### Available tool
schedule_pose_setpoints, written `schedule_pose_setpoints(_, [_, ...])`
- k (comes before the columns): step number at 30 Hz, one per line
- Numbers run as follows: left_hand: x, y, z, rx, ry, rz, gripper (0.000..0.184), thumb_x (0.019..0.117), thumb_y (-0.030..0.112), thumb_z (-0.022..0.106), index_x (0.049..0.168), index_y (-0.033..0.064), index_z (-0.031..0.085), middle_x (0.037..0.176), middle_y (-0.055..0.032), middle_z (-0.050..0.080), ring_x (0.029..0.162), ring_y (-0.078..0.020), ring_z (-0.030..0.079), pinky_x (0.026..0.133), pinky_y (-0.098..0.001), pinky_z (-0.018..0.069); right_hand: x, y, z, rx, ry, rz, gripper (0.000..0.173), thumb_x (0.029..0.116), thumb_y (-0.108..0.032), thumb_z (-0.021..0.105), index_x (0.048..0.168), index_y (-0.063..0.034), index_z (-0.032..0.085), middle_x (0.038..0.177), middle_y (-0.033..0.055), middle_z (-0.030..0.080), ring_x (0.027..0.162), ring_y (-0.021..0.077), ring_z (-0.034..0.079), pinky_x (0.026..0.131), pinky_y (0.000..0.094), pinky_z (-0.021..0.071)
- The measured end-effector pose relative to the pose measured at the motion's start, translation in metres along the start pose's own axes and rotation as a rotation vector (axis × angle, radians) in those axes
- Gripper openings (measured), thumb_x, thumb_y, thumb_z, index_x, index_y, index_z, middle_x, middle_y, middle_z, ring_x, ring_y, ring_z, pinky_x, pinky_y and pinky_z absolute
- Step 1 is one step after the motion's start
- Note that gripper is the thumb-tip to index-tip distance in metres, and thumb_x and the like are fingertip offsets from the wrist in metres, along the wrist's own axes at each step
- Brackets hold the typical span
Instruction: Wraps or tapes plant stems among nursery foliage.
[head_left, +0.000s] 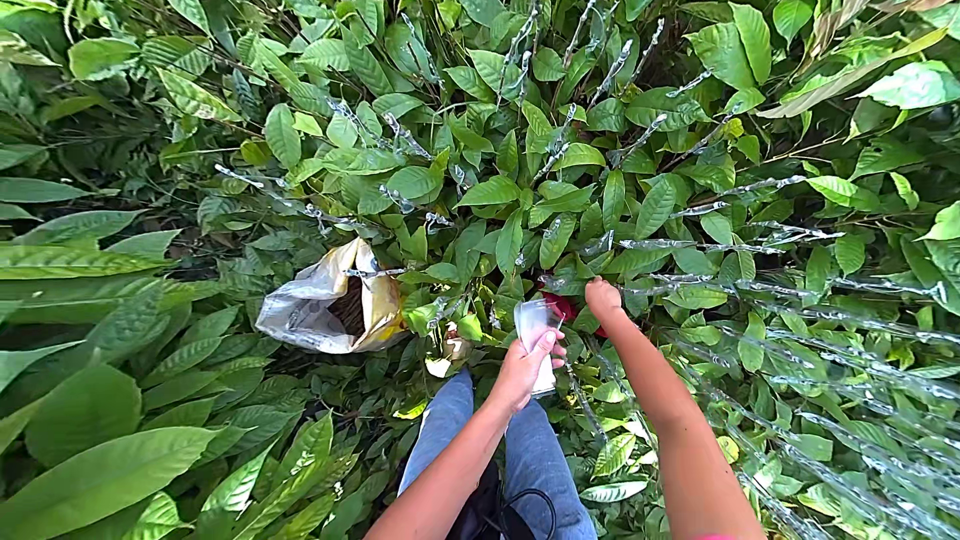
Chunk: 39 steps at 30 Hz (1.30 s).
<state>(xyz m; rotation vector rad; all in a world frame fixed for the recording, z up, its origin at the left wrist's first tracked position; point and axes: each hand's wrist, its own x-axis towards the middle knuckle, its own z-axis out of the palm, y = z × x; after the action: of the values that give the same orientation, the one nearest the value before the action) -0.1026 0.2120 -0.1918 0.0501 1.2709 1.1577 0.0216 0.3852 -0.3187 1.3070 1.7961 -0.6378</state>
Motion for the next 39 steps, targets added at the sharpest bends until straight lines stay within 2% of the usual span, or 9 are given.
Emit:
schedule_pose_setpoints(5, [0.007,0.006,0.003,-0.187,0.124,-0.059,0.013,0.1049,0.005,0.052,0.112,-0.0016,0.061,0.086,-0.0056,0.066,0.070,-0.0127,0.066,0.067,-0.0264,0.0590,-0.074,0.017,-0.004,0.560,0.203,-0.279,0.043,0.1113,-0.028,0.039,0.134,-0.0019,0.065,0.136,0.0190,0.064,0.127,0.0313,0.062,0.110,0.0495,0.0455])
schedule_pose_setpoints(8, [0.005,0.006,0.010,-0.195,0.118,-0.047,0.012,0.1044,0.004,0.053,0.111,-0.0002,0.062,0.081,-0.0038,0.065,0.066,-0.0116,0.065,0.066,-0.0255,0.0585,-0.124,0.000,0.009,1.264,0.320,-0.548,0.037,0.1067,-0.021,0.048,0.126,0.0068,0.064,0.117,0.0142,0.070,0.105,0.0140,0.068,0.093,0.0306,0.0564])
schedule_pose_setpoints(11, [0.003,0.002,0.019,-0.191,0.080,-0.011,0.011,0.1020,0.003,0.056,0.113,0.0007,0.059,0.083,-0.0036,0.067,0.069,-0.0106,0.065,0.068,-0.0257,0.0583,-0.149,-0.029,0.021,1.612,0.396,-0.725,0.022,0.0985,-0.010,0.059,0.108,0.0075,0.070,0.113,0.0089,0.070,0.104,0.0072,0.066,0.093,0.0249,0.0552])
schedule_pose_setpoints(16, [-0.003,-0.005,0.024,-0.094,0.068,0.120,0.008,0.0993,0.001,0.058,0.107,-0.0016,0.059,0.082,-0.0020,0.068,0.071,-0.0084,0.066,0.071,-0.0242,0.0587,-0.169,-0.021,0.001,2.063,0.441,-0.555,0.023,0.1078,-0.009,0.034,0.106,-0.0051,0.057,0.094,0.0029,0.074,0.088,0.0129,0.073,0.084,0.0301,0.0608])
schedule_pose_setpoints(18, [-0.005,-0.009,0.022,-0.092,0.080,0.156,0.006,0.1002,0.002,0.055,0.106,-0.0002,0.056,0.078,-0.0008,0.068,0.070,-0.0082,0.067,0.071,-0.0241,0.0591,-0.174,0.005,-0.015,2.169,0.532,-0.498,0.026,0.1108,-0.013,0.027,0.103,-0.0135,0.052,0.074,-0.0057,0.067,0.067,0.0075,0.068,0.068,0.0242,0.0595])
schedule_pose_setpoints(21, [-0.006,-0.010,0.020,-0.112,0.077,0.179,0.001,0.1005,0.003,0.055,0.101,0.0028,0.056,0.072,0.0014,0.066,0.064,-0.0079,0.066,0.067,-0.0235,0.0589,-0.176,0.043,-0.021,1.816,0.705,-0.580,0.021,0.1074,-0.007,0.036,0.101,-0.0085,0.056,0.066,-0.0111,0.054,0.052,-0.0032,0.047,0.050,0.0132,0.0411])
schedule_pose_setpoints(26, [-0.009,0.003,0.028,-0.005,-0.219,0.260,0.033,0.0925,0.009,0.066,0.122,-0.0019,0.058,0.100,0.0022,0.068,0.066,-0.0009,0.060,0.062,-0.0177,0.0535,-0.197,0.038,-0.014,0.929,0.537,-0.589,0.028,0.1055,-0.019,0.052,0.108,0.0019,0.071,0.090,0.0069,0.072,0.079,0.0051,0.065,0.076,0.0250,0.0543])
schedule_pose_setpoints(30, [-0.006,0.010,0.042,0.112,-0.154,0.320,0.014,0.0925,0.001,0.066,0.106,-0.0008,0.070,0.088,0.0025,0.072,0.064,0.0001,0.060,0.062,-0.0171,0.0524,-0.202,0.035,-0.015,0.871,0.528,-0.581,0.027,0.1023,-0.025,0.061,0.108,-0.0001,0.071,0.085,0.0049,0.070,0.075,0.0051,0.064,0.074,0.0240,0.0531])
schedule_pose_setpoints(39, [-0.001,0.003,0.062,0.019,-0.061,0.396,0.012,0.0892,-0.005,0.067,0.100,0.0000,0.070,0.082,0.0042,0.072,0.061,0.0018,0.058,0.059,-0.0154,0.0508,-0.196,0.045,0.004,1.073,0.614,-0.543,0.024,0.1026,-0.015,0.056,0.097,0.0037,0.069,0.092,0.0052,0.067,0.080,-0.0007,0.059,0.075,0.0163,0.0489])
